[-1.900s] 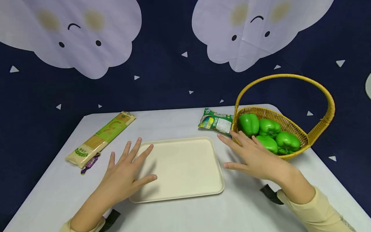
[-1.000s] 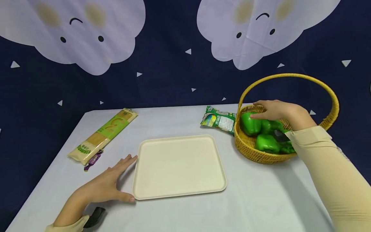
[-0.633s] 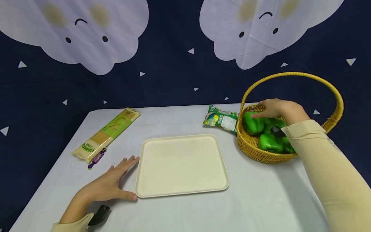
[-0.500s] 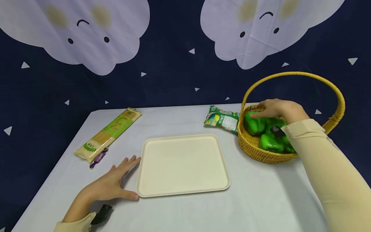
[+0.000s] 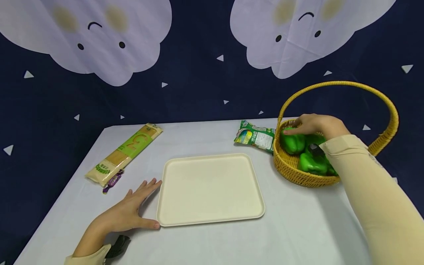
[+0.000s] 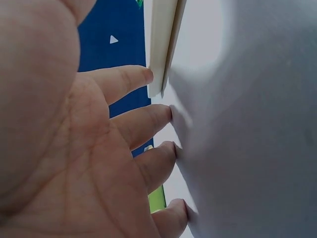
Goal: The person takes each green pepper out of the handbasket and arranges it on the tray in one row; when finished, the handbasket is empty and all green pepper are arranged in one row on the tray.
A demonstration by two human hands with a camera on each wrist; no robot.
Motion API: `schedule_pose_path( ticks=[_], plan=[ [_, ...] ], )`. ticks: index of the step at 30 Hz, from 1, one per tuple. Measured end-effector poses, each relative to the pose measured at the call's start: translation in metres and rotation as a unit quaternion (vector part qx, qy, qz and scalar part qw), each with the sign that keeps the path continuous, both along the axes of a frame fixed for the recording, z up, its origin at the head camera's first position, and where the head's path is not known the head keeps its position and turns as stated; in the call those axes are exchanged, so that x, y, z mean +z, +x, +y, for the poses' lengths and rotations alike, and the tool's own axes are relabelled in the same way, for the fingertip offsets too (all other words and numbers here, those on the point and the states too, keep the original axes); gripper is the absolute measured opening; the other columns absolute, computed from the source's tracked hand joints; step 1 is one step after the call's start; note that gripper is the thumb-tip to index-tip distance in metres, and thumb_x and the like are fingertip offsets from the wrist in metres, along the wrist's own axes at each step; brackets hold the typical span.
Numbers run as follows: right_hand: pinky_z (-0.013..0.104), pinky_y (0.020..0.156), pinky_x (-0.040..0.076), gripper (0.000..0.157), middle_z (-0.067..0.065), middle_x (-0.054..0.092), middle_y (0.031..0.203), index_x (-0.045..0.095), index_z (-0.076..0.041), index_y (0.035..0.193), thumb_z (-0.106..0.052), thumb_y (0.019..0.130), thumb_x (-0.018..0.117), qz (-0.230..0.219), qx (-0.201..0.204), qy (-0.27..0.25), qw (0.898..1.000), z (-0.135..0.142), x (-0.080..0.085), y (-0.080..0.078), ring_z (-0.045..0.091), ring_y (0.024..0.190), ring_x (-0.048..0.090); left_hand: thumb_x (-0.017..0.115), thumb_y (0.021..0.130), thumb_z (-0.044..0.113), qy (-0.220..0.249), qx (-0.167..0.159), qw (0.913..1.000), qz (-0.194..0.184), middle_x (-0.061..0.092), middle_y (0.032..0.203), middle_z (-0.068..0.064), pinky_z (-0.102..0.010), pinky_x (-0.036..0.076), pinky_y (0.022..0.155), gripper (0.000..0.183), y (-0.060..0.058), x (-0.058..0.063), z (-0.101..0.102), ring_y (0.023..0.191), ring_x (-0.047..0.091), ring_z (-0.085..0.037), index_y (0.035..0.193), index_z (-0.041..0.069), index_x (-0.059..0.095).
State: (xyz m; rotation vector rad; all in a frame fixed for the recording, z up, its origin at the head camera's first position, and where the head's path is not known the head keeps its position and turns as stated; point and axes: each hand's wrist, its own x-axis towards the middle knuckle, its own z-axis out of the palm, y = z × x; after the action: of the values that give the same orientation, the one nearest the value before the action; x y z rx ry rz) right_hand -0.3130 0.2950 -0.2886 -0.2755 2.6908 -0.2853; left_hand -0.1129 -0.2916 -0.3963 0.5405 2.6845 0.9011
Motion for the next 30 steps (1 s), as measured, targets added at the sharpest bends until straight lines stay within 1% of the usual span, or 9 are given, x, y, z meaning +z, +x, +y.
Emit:
schedule_pose_path(
  ticks=[4, 9, 14, 18, 24, 28, 30],
  plan=[
    [0.073, 0.117, 0.041, 0.088, 0.042, 0.05, 0.152, 0.051, 0.016, 0.149, -0.059, 0.104, 0.063, -0.002, 0.007, 0.001, 1.0, -0.003, 0.0, -0.004, 0.059, 0.141, 0.048, 0.097, 0.072, 0.052, -0.002, 0.004, 1.0, 0.0, 0.025, 0.177, -0.022, -0.089, 0.002, 0.117, 0.122, 0.002, 0.0, -0.001, 0.162, 0.008, -0.06, 0.17, 0.019, 0.032],
    [0.069, 0.116, 0.044, 0.088, 0.039, 0.056, 0.147, 0.053, 0.015, 0.148, -0.059, 0.103, 0.064, -0.004, 0.011, 0.007, 1.0, -0.007, 0.0, -0.009, 0.051, 0.133, 0.056, 0.097, 0.072, 0.049, 0.001, 0.002, 1.0, 0.005, 0.025, 0.177, -0.022, -0.09, 0.002, 0.116, 0.121, 0.003, 0.0, -0.002, 0.162, 0.009, -0.061, 0.17, 0.02, 0.032],
    [0.066, 0.112, 0.049, 0.086, 0.037, 0.062, 0.141, 0.054, 0.017, 0.145, -0.057, 0.103, 0.065, -0.012, 0.006, 0.006, 1.0, -0.007, 0.0, -0.012, 0.044, 0.124, 0.061, 0.098, 0.073, 0.046, 0.002, -0.005, 0.9999, 0.011, 0.025, 0.177, -0.023, -0.091, 0.003, 0.115, 0.12, 0.001, 0.0, -0.003, 0.161, 0.009, -0.062, 0.17, 0.019, 0.032],
    [0.064, 0.108, 0.052, 0.085, 0.033, 0.066, 0.134, 0.057, 0.018, 0.142, -0.057, 0.103, 0.065, -0.012, 0.004, 0.006, 1.0, -0.004, 0.0, -0.012, 0.04, 0.117, 0.063, 0.097, 0.074, 0.048, -0.001, -0.009, 0.9999, 0.014, 0.023, 0.178, -0.024, -0.091, 0.003, 0.115, 0.121, -0.001, -0.001, -0.003, 0.161, 0.008, -0.062, 0.17, 0.019, 0.031],
    [0.061, 0.105, 0.054, 0.083, 0.033, 0.067, 0.131, 0.058, 0.019, 0.139, -0.055, 0.102, 0.067, -0.015, 0.006, -0.003, 1.0, 0.002, -0.004, -0.008, 0.04, 0.113, 0.064, 0.096, 0.074, 0.051, -0.002, -0.012, 0.9999, 0.012, 0.022, 0.178, -0.024, -0.091, 0.002, 0.115, 0.121, -0.001, -0.002, -0.001, 0.161, 0.008, -0.062, 0.171, 0.019, 0.03],
    [0.064, 0.105, 0.053, 0.085, 0.037, 0.064, 0.137, 0.058, 0.018, 0.14, -0.057, 0.1, 0.069, 0.001, 0.005, -0.004, 1.0, 0.003, -0.005, -0.007, 0.044, 0.119, 0.064, 0.095, 0.074, 0.055, -0.006, -0.007, 0.9999, 0.007, 0.022, 0.178, -0.024, -0.09, 0.001, 0.116, 0.121, -0.001, -0.003, -0.002, 0.162, 0.007, -0.062, 0.171, 0.019, 0.03],
    [0.067, 0.106, 0.053, 0.088, 0.04, 0.061, 0.141, 0.057, 0.018, 0.142, -0.058, 0.1, 0.068, 0.008, 0.007, 0.0, 1.0, 0.004, -0.005, -0.006, 0.049, 0.123, 0.063, 0.095, 0.074, 0.055, -0.008, -0.007, 0.9999, 0.008, 0.022, 0.178, -0.024, -0.09, 0.002, 0.116, 0.121, 0.0, -0.003, -0.002, 0.161, 0.008, -0.062, 0.171, 0.019, 0.03]
  ],
)
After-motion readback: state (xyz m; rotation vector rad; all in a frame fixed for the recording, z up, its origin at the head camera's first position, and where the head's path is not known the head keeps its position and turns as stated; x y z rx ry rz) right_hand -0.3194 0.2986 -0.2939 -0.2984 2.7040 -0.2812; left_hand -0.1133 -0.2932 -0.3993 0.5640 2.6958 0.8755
